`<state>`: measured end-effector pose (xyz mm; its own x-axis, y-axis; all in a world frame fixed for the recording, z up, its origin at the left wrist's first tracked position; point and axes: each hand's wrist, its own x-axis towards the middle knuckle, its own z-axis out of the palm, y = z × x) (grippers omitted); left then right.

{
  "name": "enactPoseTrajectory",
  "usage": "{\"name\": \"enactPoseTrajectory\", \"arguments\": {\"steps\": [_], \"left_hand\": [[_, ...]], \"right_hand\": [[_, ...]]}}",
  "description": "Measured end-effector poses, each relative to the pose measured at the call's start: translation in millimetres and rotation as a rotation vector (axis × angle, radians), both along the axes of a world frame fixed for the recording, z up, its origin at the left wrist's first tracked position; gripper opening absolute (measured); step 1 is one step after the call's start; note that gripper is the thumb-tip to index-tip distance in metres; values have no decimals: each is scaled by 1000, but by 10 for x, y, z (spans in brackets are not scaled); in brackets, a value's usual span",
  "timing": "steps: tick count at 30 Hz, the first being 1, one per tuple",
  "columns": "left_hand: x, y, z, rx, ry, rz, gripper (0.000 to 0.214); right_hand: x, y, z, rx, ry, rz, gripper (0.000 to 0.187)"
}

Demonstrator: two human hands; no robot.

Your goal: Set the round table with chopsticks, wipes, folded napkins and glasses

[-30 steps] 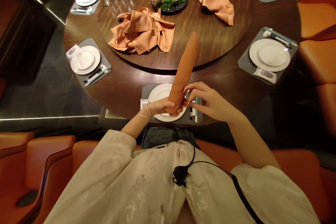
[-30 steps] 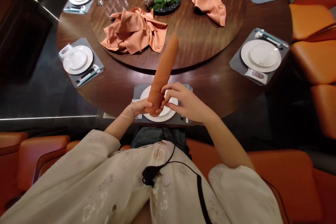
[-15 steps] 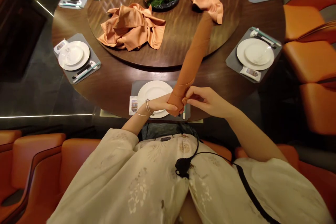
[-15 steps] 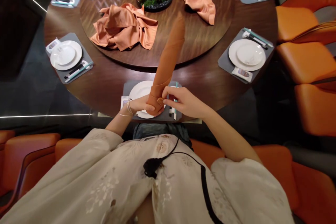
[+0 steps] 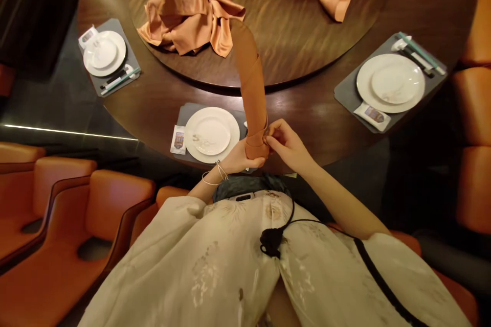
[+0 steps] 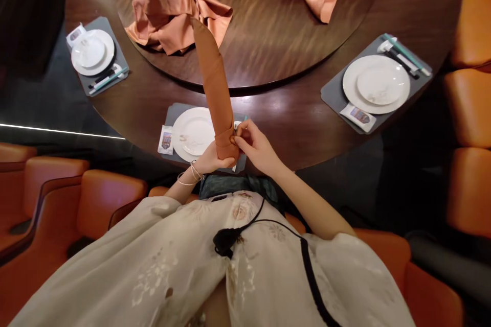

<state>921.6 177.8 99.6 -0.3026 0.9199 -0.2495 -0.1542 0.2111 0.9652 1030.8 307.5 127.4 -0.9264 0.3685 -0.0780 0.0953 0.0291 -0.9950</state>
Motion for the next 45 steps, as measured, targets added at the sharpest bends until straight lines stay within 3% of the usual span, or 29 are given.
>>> {"name": "enactPoseTrajectory", "arguments": {"steps": [6, 15, 18, 21, 26, 31, 36, 41, 45], "left_hand": [[139, 129, 43, -26, 14, 105, 47], [258, 212, -5, 7, -63, 154, 51], [303, 243, -40, -6, -73, 217, 49], [280, 257, -50, -22, -55, 233, 47], [158, 180, 10, -86, 25, 123, 53], [157, 95, -6, -101, -3, 22, 63], [276, 84, -187, -157, -135, 16, 57], [469, -114, -484, -203, -325, -10, 60], [589, -231, -606, -334, -299, 77, 46]], "right_hand": [[98, -56, -96, 358, 34, -325, 20], [147, -12, -249, 555, 55, -465, 28], [155, 44, -315, 612, 153, -393, 28], [184, 139, -314, 601, 208, -222, 23], [263, 272, -195, 539, 157, -5, 22], [286, 289, -194, 616, 154, 94, 10], [280, 292, -292, 711, 128, 108, 13], [453, 142, -506, 583, 57, 236, 16], [669, -66, -623, 579, -5, 273, 17]]}}
